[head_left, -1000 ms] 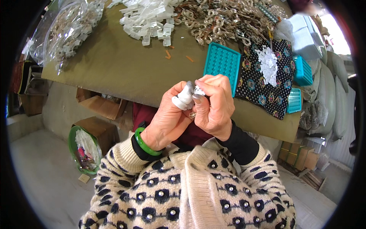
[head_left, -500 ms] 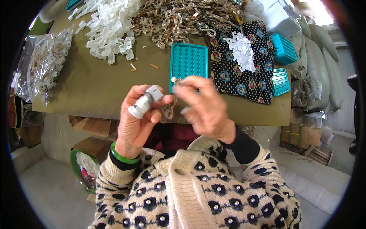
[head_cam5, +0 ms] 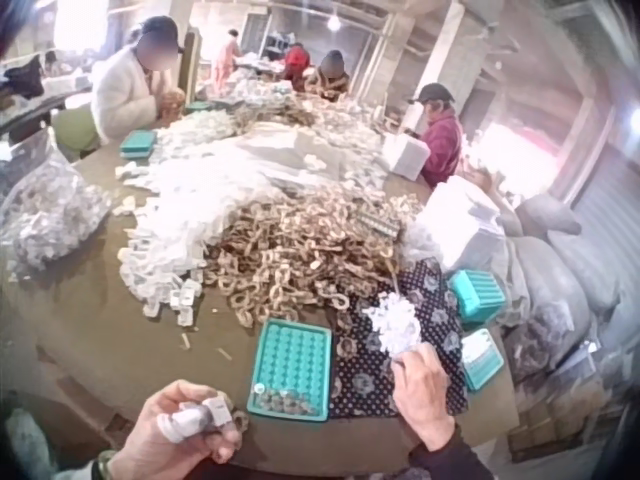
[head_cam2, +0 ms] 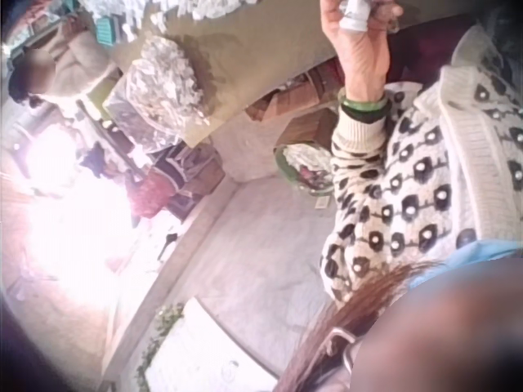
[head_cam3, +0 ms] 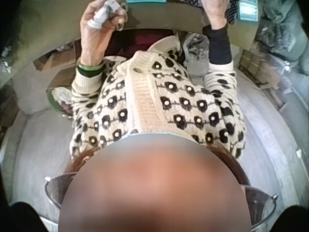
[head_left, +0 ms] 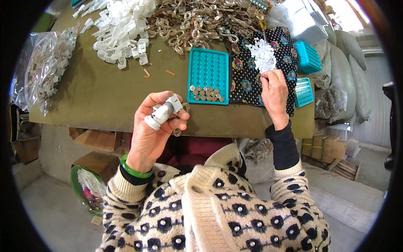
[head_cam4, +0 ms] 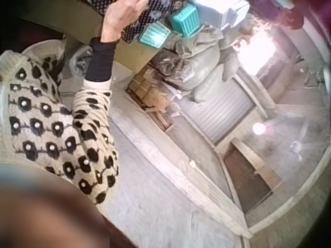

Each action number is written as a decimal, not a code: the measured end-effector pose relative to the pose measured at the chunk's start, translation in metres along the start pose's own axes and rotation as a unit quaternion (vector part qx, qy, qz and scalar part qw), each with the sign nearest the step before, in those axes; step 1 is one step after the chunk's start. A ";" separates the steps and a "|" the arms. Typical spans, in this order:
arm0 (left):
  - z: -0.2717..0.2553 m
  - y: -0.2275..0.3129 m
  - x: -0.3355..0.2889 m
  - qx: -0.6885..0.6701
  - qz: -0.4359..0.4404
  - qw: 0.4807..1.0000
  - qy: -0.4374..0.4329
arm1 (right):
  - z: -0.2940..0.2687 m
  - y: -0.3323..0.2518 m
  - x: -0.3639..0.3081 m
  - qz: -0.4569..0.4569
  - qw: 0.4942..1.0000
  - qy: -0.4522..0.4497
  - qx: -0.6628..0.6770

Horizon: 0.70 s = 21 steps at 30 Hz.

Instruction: The person assembles small electronic components by hand. They pick up white plastic housings and metal contacts from a table, insert the contacts into the housings, and place the assembled units into a blue tray. The person repeats this process for multiple units.

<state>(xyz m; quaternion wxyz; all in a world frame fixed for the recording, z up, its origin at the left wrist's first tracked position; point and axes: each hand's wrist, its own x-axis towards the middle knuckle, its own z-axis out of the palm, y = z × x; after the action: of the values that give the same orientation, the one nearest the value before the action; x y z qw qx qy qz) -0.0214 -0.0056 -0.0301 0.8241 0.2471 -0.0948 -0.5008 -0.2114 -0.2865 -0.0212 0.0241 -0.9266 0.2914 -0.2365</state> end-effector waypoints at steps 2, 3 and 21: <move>0.001 0.002 -0.001 -0.002 -0.010 1.000 0.013 | -0.004 -0.005 0.004 -0.010 1.000 0.014 0.010; 0.001 0.003 -0.001 -0.012 -0.017 1.000 0.005 | -0.005 -0.010 0.007 -0.005 1.000 0.016 0.016; 0.003 0.009 -0.010 -0.022 -0.015 0.997 0.071 | -0.014 -0.182 0.007 -0.155 0.900 -0.029 0.406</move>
<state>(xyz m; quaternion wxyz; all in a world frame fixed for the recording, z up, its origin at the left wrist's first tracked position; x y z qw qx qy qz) -0.0211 0.0055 -0.0218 0.8265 0.2656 -0.0216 -0.4960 -0.1160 -0.1383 0.0276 0.3702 -0.8762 0.0218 -0.3077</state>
